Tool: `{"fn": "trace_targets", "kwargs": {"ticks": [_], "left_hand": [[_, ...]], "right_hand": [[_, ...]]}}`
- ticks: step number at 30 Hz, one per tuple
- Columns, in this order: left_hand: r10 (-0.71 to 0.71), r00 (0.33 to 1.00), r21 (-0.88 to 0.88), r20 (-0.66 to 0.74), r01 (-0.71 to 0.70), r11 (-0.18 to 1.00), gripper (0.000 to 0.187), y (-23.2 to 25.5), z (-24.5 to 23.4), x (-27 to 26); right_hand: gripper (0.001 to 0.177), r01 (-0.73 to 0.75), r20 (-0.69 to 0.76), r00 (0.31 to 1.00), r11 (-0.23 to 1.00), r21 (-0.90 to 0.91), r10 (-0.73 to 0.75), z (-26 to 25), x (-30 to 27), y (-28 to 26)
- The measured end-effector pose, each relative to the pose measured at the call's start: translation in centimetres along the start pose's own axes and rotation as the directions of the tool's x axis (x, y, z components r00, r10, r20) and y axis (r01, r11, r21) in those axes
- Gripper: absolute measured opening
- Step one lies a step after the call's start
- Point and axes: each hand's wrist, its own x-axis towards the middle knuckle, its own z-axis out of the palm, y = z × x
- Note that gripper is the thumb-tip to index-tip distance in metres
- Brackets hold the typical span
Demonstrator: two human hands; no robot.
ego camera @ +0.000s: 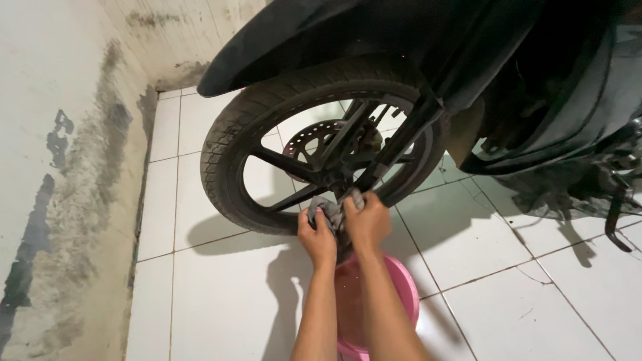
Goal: The person wipes the front fender and wheel of a motorcycle using a wet cloth. They repeatedly dip the cloth into a pink basin of water to rinse it and continue cleaning the tire and rim.
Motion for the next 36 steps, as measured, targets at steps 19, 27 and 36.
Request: {"fn": "trace_targets", "kwargs": {"ticks": [19, 27, 36], "left_hand": [[-0.242, 0.963, -0.195, 0.117, 0.261, 0.945, 0.023, 2.7, 1.4, 0.3], [-0.23, 0.972, -0.124, 0.045, 0.234, 0.964, 0.022, 3.6, 1.5, -0.4], [0.351, 0.772, -0.425, 0.53, -0.116, 0.898, 0.037, 14.8, 9.6, 4.9]], "right_hand": [[0.024, 0.112, -0.136, 0.986, 0.985, 0.134, -0.094, -0.1, 1.2, -1.0], [0.046, -0.031, -0.092, 0.994, 0.943, 0.332, 0.065, -4.8, 3.9, 1.8], [0.061, 0.402, -0.364, 0.91, 0.637, 0.657, -0.199, -3.6, 11.9, -1.2]]}}
